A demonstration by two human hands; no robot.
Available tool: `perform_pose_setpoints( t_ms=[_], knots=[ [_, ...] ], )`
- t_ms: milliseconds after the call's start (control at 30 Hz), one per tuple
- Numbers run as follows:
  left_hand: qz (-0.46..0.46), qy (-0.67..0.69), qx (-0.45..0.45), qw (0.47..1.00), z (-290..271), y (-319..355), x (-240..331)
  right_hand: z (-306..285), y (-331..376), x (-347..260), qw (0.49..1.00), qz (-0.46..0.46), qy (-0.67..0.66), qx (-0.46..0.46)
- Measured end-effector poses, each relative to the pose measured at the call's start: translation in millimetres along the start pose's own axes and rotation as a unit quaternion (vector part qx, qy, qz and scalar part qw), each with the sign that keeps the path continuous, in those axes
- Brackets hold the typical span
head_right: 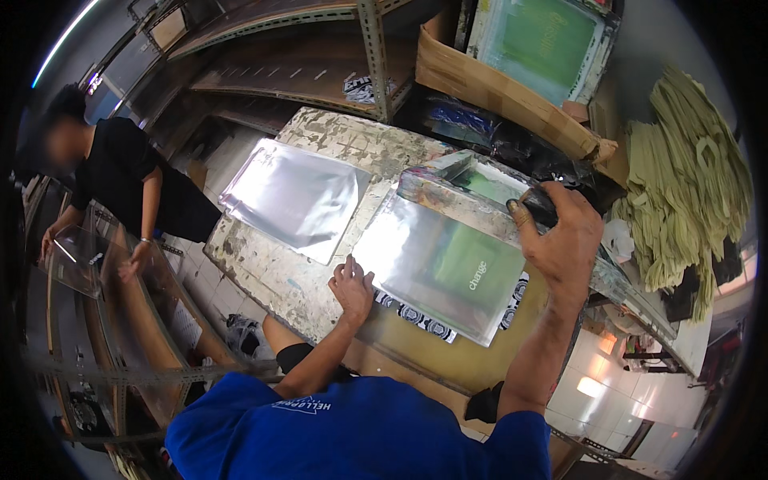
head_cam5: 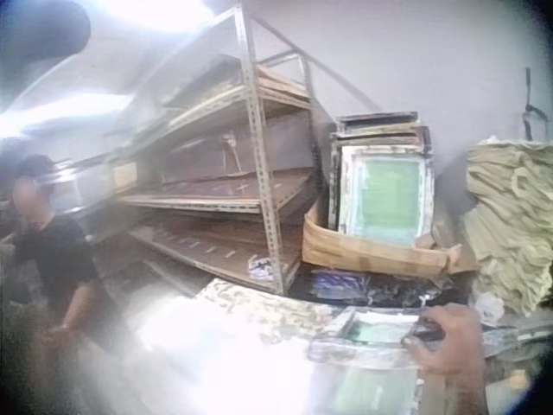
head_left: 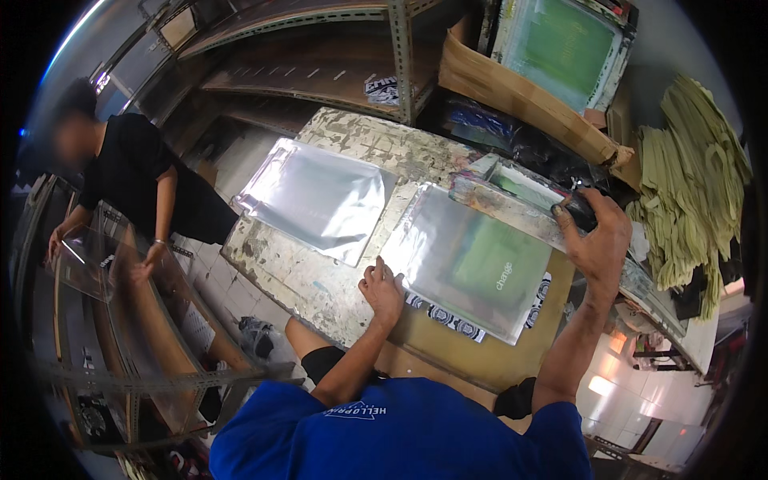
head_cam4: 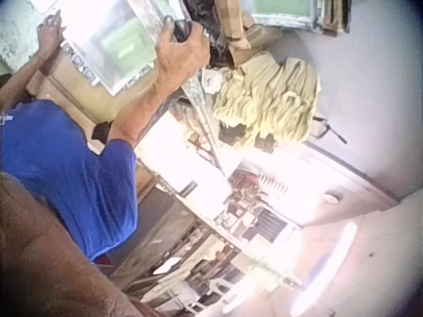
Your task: The person performs screen printing by placing a plastic sheet on the printing bed, lowering the screen, applying ink with a squeegee across the mesh, and then lifting the screen to reveal the print.
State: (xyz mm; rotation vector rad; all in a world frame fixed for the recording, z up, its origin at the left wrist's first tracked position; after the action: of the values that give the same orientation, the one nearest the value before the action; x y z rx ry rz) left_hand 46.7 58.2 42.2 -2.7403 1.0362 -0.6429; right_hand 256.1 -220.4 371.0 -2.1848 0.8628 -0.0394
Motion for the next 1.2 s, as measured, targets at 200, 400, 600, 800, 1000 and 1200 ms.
perform_pose_setpoints(
  t_ms=[200,400,600,800,1000,1200],
  knots=[
    [0.014,0.063,0.021,0.998,-4,2,6,1,0,2,1.000,-0.004,-0.005,0.000],
    [-0.005,0.169,0.038,0.985,-24,-6,30,1,-1,2,1.000,-0.010,-0.014,-0.002],
    [-0.006,0.278,0.060,0.959,-50,-28,61,1,-2,4,1.000,-0.008,0.000,-0.010],
    [-0.029,0.381,0.029,0.924,-72,-68,65,1,-1,6,1.000,0.001,-0.014,-0.018],
    [-0.059,0.426,0.047,0.902,-94,-108,9,2,-1,7,1.000,-0.003,0.005,-0.013],
    [-0.122,0.407,0.089,0.901,-107,-135,-98,4,-1,9,1.000,0.002,-0.026,-0.002]
  ],
)
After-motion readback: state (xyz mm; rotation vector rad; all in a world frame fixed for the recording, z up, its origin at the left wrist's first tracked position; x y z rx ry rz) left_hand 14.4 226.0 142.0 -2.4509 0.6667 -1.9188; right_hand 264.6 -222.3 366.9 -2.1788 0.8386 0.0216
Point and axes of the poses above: each hand's wrist, its own y-axis away from the middle knuckle, its own z-axis out of the palm, x = y × z, the point moved 1 cm from there along -y, towards the middle knuckle, and after that the axes turned 9 degrees about -z, right-handed, at the moved point
